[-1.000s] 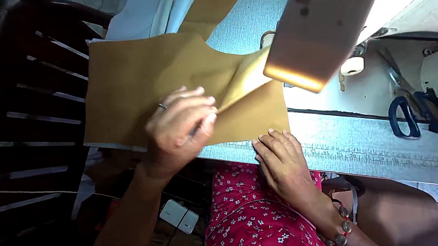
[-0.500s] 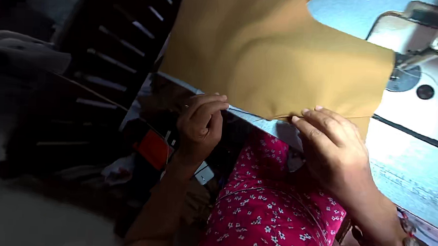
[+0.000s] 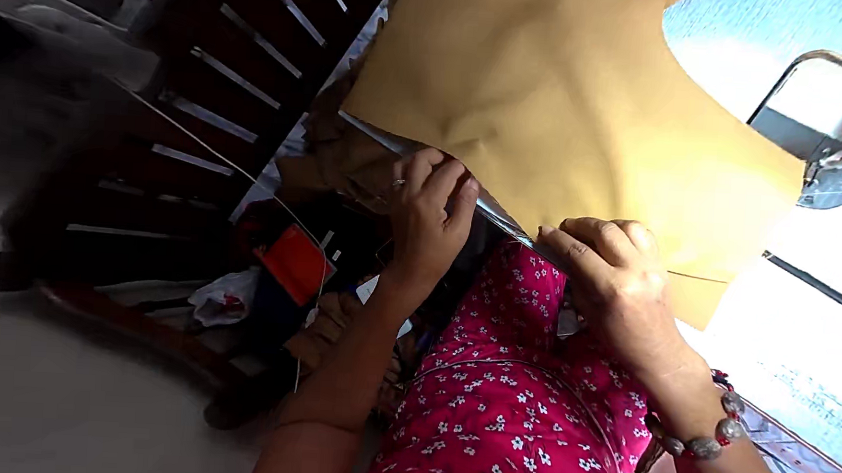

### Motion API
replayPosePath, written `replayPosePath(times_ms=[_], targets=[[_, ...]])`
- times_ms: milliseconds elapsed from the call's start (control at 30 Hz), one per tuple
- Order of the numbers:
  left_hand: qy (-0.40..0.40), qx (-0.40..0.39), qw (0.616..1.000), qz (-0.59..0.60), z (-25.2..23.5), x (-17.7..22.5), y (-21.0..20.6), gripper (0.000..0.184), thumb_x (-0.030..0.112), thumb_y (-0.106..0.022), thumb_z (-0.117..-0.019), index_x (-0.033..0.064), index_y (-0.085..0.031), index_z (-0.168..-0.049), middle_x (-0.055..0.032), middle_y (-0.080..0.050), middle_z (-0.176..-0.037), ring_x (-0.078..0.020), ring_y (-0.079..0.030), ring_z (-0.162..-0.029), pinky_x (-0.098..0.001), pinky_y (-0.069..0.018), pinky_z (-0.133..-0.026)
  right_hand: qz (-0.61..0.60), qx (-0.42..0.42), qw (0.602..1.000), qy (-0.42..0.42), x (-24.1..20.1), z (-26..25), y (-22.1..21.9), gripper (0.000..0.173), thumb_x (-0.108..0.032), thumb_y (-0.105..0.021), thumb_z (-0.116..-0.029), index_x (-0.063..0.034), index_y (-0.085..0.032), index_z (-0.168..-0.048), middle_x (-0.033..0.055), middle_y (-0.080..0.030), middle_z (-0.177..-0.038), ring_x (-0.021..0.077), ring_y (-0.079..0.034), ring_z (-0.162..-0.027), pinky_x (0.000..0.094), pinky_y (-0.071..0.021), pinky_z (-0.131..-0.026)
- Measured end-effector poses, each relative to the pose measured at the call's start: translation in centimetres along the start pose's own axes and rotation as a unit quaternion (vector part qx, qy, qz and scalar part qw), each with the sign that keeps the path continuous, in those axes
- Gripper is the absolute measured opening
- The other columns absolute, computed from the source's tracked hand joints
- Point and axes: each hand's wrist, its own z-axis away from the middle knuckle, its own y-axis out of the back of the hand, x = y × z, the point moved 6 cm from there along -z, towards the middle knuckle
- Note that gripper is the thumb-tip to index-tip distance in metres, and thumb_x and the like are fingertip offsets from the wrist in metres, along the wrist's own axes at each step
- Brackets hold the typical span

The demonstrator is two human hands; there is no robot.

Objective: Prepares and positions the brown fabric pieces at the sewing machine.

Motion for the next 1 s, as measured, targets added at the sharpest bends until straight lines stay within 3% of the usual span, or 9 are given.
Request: replayPosePath(times_ms=[167, 333, 433, 500, 567, 733, 800, 900, 1000], targets=[[-0.001, 0.095, 0.995, 0.031, -0.1, -0.7, -0.1, 0.039, 0.013, -0.075, -0.0872, -0.0055, -0.060, -0.119, -0.0275, -0.058, -0.125, -0.0346, -0.054, -0.122, -0.0411, -0.0437, -0.104, 0.022, 0.030, 0.999, 0.015, -0.2, 0.3, 0.2, 0.026, -0.002, -0.063, -0.0938, -0.0075, -0.078, -0.114, 0.0170, -0.068, -0.095, 0.0335, -0.064, -0.091, 0.0423, -0.0491, -0.081], [0.003, 0.080, 0.996, 0.046, 0.0, -0.8, 0.1, 0.080, 0.008, -0.076, -0.0825, -0.0092, -0.035, -0.150, -0.0392, -0.019, -0.160, -0.0473, -0.020, -0.152, -0.0496, -0.0244, -0.123, 0.070, 0.056, 0.996, 0.023, -0.7, 0.6, 0.2, 0.025, -0.002, -0.064, -0.0942, -0.0063, -0.078, -0.114, 0.0178, -0.067, -0.093, 0.0341, -0.063, -0.090, 0.0420, -0.0478, -0.081], [-0.002, 0.061, 0.998, 0.029, -0.2, -0.6, 0.1, 0.079, 0.007, -0.073, -0.0845, -0.0070, -0.035, -0.152, -0.0373, -0.020, -0.162, -0.0524, -0.015, -0.152, -0.0532, -0.0191, -0.124, 0.075, 0.053, 0.996, 0.021, -0.7, 0.6, 0.0, 0.024, -0.003, -0.064, -0.0944, -0.0063, -0.078, -0.113, 0.0171, -0.067, -0.092, 0.0340, -0.062, -0.090, 0.0413, -0.0474, -0.080], [-0.013, 0.038, 0.999, 0.017, -0.1, -0.6, -0.1, 0.062, 0.008, -0.069, -0.0886, -0.0007, -0.051, -0.147, -0.0328, -0.032, -0.160, -0.0539, -0.019, -0.151, -0.0592, -0.0172, -0.123, 0.086, 0.047, 0.995, 0.018, -0.7, 0.7, -0.1, 0.024, -0.002, -0.064, -0.0943, -0.0068, -0.078, -0.113, 0.0164, -0.067, -0.092, 0.0334, -0.063, -0.090, 0.0410, -0.0476, -0.081], [-0.031, 0.013, 0.999, 0.002, -0.1, -0.3, -0.2, 0.029, 0.008, -0.064, -0.0930, 0.0094, -0.076, -0.119, -0.0259, -0.048, -0.153, -0.0555, -0.024, -0.149, -0.0689, -0.0126, -0.121, 0.090, 0.046, 0.995, 0.012, -0.6, 0.7, -0.1, 0.024, -0.002, -0.063, -0.0939, -0.0074, -0.079, -0.111, 0.0160, -0.066, -0.092, 0.0332, -0.062, -0.091, 0.0416, -0.0455, -0.082], [-0.090, -0.051, 0.987, -0.119, -1.6, 3.1, 0.6, 0.024, 0.001, -0.059, -0.0936, 0.0082, -0.081, -0.099, -0.0157, -0.049, -0.156, -0.0537, -0.017, -0.152, -0.0748, -0.0001, -0.118, 0.057, 0.048, 0.997, -0.007, -0.5, 0.4, -0.4, 0.022, -0.004, -0.063, -0.0925, -0.0078, -0.079, -0.107, 0.0187, -0.071, -0.105, 0.0384, -0.065, -0.105, 0.0485, -0.0490, -0.088], [-0.162, -0.099, 0.981, -0.049, -2.4, 5.5, -0.7, 0.035, 0.006, -0.047, -0.0973, 0.0076, -0.077, -0.115, -0.0150, -0.049, -0.156, -0.0488, -0.021, -0.153, -0.0734, -0.0022, -0.119, 0.039, 0.054, 0.998, -0.018, -0.5, 0.4, -0.5, 0.020, -0.006, -0.063, -0.0927, -0.0071, -0.079, -0.104, 0.0202, -0.073, -0.112, 0.0413, -0.066, -0.114, 0.0523, -0.0515, -0.097], [-0.212, -0.237, 0.948, -0.021, -2.8, 7.2, -5.6, 0.060, 0.050, -0.023, -0.1088, 0.0202, -0.045, -0.157, -0.0080, -0.032, -0.167, -0.0412, -0.014, -0.157, -0.0746, -0.0015, -0.118, 0.007, 0.046, 0.998, -0.034, -0.3, 0.6, -0.4, 0.019, -0.003, -0.064, -0.0908, -0.0056, -0.078, -0.103, 0.0188, -0.072, -0.120, 0.0381, -0.064, -0.124, 0.0501, -0.0484, -0.109], [-0.228, -0.278, 0.930, -0.068, -2.7, 6.4, -8.1, 0.068, 0.058, -0.018, -0.1065, 0.0219, -0.036, -0.161, -0.0096, -0.026, -0.170, -0.0428, -0.014, -0.157, -0.0765, -0.0047, -0.117, -0.001, 0.014, 0.996, -0.083, 0.8, 2.2, 0.9, 0.032, -0.003, -0.059, -0.0933, -0.0031, -0.073, -0.122, 0.0186, -0.067, -0.133, 0.0359, -0.059, -0.132, 0.0499, -0.0440, -0.114]])
